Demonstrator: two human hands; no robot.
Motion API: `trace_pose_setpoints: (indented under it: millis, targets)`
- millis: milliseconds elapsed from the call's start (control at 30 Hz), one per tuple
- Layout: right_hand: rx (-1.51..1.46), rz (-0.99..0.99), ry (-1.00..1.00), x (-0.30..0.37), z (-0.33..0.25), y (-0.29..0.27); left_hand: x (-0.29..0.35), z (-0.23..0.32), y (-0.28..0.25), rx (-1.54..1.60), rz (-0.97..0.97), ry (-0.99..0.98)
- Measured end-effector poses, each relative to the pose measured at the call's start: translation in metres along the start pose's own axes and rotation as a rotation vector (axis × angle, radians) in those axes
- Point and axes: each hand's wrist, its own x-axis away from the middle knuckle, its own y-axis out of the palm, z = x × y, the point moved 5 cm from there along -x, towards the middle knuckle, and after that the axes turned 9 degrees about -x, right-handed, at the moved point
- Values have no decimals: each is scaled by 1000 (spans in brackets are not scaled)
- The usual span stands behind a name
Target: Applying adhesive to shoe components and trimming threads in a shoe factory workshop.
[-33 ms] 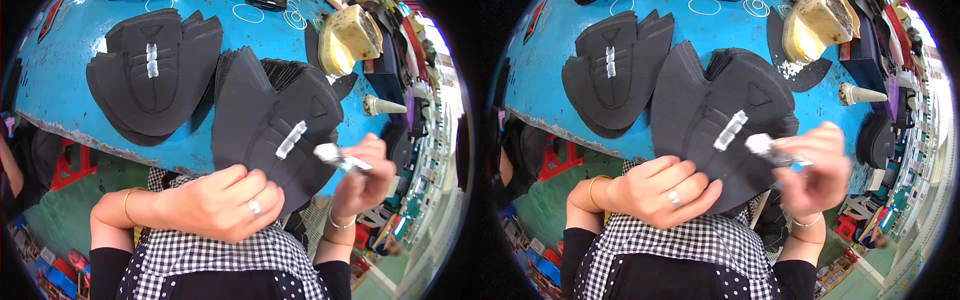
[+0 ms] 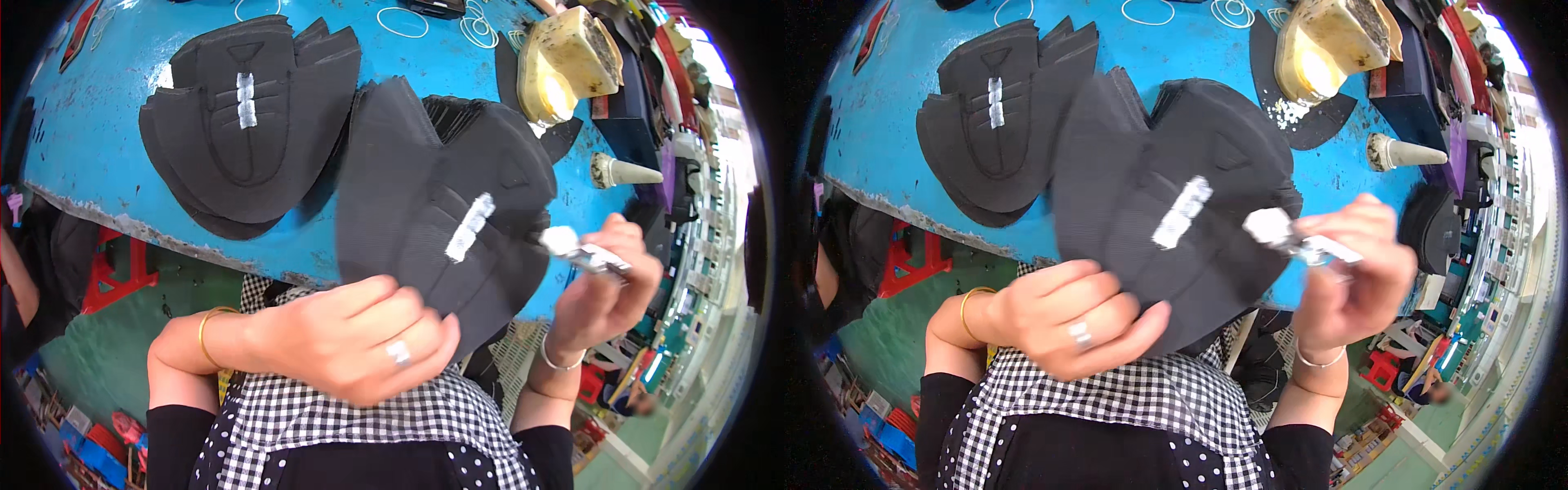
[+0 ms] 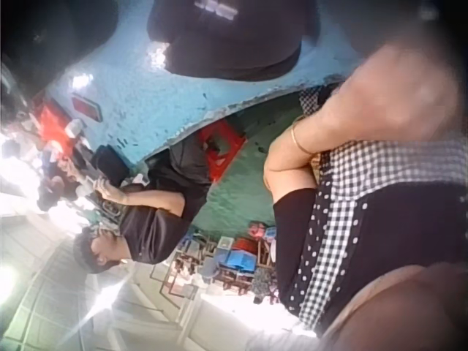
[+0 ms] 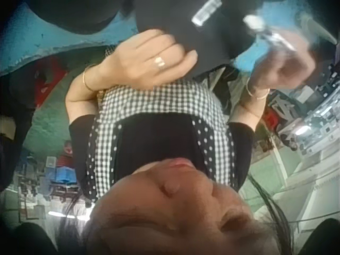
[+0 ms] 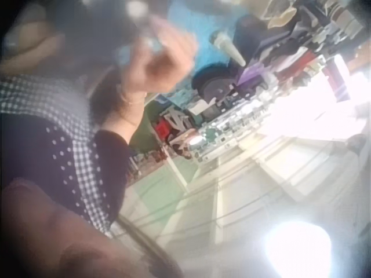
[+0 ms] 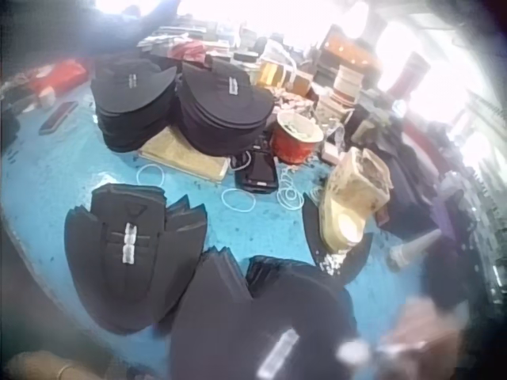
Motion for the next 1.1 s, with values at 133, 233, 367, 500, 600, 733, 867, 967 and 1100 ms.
trace_pose_setpoints:
  millis: [133,233,367,500,600,733,867,967,1100]
  targets:
    - [-84,158,-1,-4,12,-20,12,-37,-48,-213,150,-222]
    - [-40,-73,57,3,13,-3,26,-73,-50,-230,-32,-559]
    - [10,-294,80,12,8,24,30,-55,-23,112,-142,-414]
    - [208,-384,8,9,7,44,23,-16,10,188,-230,-172]
    - [324,-232,-108,-5,13,41,18,-10,13,96,-208,-125]
    - [418,-317,-178,-3,4,44,14,-12,7,100,-232,-130]
    - [301,-528,-46,17,-11,50,11,-14,7,162,-202,-177]
    - [188,-331,-48,9,-12,26,7,-11,3,104,-191,-109]
    - [-3,97,-18,4,5,-7,8,-27,-43,-60,143,-203]
